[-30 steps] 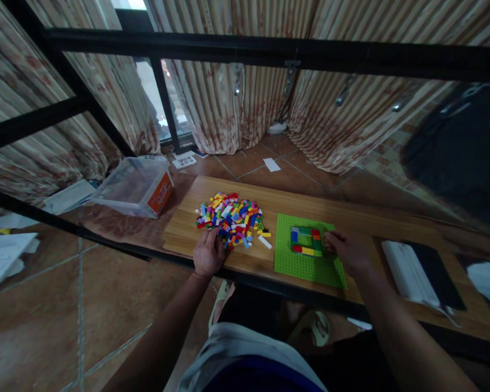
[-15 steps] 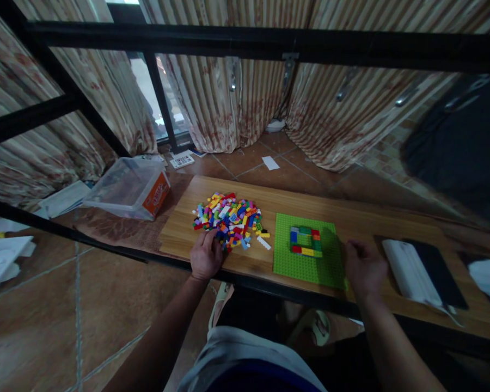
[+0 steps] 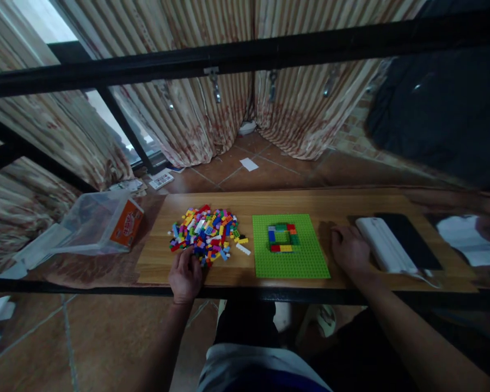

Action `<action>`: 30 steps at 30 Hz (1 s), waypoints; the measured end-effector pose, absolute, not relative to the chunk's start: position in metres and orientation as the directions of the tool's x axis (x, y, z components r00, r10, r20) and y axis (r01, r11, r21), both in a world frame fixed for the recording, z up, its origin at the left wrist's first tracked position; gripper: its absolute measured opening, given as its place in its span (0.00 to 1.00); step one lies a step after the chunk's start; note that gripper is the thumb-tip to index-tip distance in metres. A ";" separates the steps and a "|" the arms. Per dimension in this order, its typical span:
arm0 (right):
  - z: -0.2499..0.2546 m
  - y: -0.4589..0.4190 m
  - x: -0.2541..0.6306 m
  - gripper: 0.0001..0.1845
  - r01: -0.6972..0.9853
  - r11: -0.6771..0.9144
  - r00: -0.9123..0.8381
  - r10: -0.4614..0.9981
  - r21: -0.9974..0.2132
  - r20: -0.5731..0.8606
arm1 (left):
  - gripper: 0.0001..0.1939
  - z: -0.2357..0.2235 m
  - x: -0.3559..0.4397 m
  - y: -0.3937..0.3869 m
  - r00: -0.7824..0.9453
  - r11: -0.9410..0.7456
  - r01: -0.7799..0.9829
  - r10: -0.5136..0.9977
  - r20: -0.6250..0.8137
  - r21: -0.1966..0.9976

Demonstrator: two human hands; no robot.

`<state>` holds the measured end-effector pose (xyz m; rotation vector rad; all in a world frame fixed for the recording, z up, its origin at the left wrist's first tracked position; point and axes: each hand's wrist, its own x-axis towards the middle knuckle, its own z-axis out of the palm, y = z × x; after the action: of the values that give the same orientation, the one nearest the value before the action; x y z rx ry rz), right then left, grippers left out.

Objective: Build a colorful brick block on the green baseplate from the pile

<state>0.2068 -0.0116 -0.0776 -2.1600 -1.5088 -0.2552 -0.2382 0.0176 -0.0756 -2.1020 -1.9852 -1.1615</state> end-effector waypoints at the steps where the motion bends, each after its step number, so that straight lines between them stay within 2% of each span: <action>1: -0.077 -0.012 0.206 0.18 0.916 -0.280 0.383 0.827 -0.288 0.411 | 0.14 -0.075 -0.238 0.018 -0.089 -0.191 0.867 0.850 0.520 0.460; 11: -0.076 -0.013 0.208 0.18 0.889 -0.282 0.418 0.820 -0.360 0.391 | 0.13 -0.064 -0.245 0.016 -0.114 -0.220 0.774 0.874 0.472 0.594; 17: -0.080 -0.013 0.213 0.18 0.890 -0.295 0.421 0.824 -0.347 0.379 | 0.13 -0.046 -0.234 0.007 -0.131 -0.217 0.767 0.868 0.479 0.604; 24: -0.081 -0.014 0.213 0.18 0.904 -0.273 0.397 0.823 -0.329 0.406 | 0.13 -0.031 -0.184 -0.011 0.144 -0.385 0.754 0.887 0.438 0.533; 30: -0.080 -0.014 0.213 0.18 0.904 -0.276 0.395 0.831 -0.326 0.392 | 0.14 -0.031 -0.153 0.007 0.421 -0.512 0.789 0.853 0.309 0.339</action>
<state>0.2129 -0.0142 -0.0801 -2.1607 -1.4817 -0.1964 -0.1534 0.0071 -0.0310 -2.7640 -1.6090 -0.7412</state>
